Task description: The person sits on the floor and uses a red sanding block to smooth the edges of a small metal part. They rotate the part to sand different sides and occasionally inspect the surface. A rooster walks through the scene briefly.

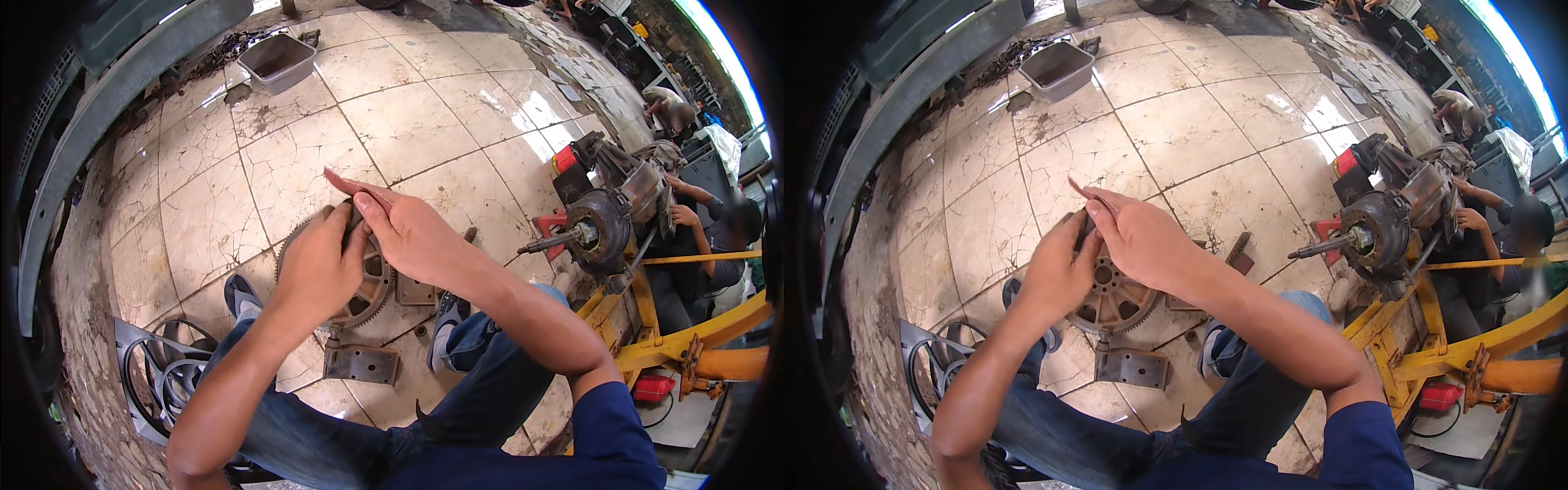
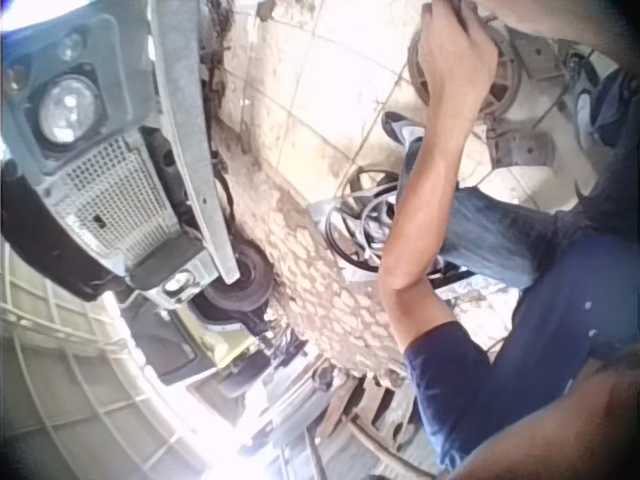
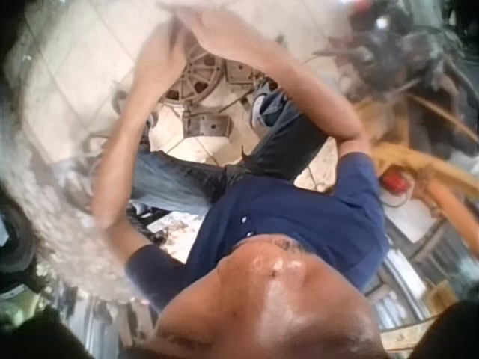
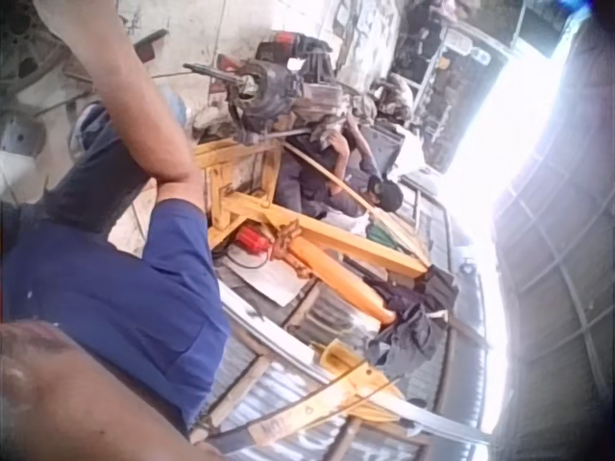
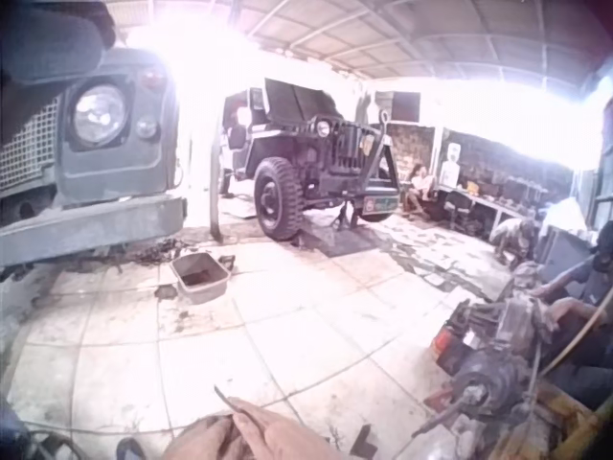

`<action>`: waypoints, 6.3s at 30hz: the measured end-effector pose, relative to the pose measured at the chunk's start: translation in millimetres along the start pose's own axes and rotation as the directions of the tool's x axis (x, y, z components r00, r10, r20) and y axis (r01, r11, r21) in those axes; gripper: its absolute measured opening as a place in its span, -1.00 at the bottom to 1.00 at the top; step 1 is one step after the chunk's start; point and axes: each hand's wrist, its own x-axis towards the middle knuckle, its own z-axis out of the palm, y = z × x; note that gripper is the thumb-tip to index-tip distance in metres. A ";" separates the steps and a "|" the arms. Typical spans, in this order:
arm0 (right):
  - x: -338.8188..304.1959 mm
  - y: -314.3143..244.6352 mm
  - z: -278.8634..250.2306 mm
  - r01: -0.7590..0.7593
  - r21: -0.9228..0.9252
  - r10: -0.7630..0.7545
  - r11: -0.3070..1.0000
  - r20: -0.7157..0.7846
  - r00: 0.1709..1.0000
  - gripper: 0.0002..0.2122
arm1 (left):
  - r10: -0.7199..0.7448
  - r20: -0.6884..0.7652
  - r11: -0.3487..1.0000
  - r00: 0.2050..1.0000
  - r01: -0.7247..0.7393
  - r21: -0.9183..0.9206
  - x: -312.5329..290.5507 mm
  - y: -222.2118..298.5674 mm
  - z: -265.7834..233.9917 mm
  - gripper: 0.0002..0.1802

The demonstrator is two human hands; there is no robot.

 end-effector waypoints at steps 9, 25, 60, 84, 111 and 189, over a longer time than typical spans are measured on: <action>-3.2 -18.9 -13.6 -0.216 0.071 0.210 0.974 0.086 0.974 -0.58 | 0.030 0.027 0.999 0.999 -0.031 0.015 -9.0 12.2 4.3 -0.70; -7.2 -10.3 -3.1 -0.185 0.032 0.185 0.982 0.021 0.983 -0.56 | -0.044 -0.014 0.995 0.999 0.045 0.090 -0.6 7.8 -4.4 -0.69; -14.2 -1.5 1.4 0.206 -0.076 -0.216 0.976 -0.169 0.962 -0.57 | -0.140 0.206 0.888 0.969 0.215 -0.406 16.6 -8.1 -19.3 -0.62; 6.1 12.6 17.9 0.047 0.062 -0.040 0.997 -0.112 0.993 -0.58 | -0.002 -0.085 1.000 0.996 0.003 0.012 6.3 -11.2 4.2 -0.73; 6.0 8.1 18.5 0.100 0.005 -0.096 0.995 -0.203 0.974 -0.58 | -0.019 -0.135 0.997 0.991 0.009 -0.074 6.6 -6.6 -0.4 -0.67; -23.1 -18.5 -30.5 0.040 0.250 -0.001 0.968 -0.155 0.988 -0.63 | 0.389 -0.081 0.853 0.918 -0.392 -0.344 5.4 20.3 -39.4 -0.72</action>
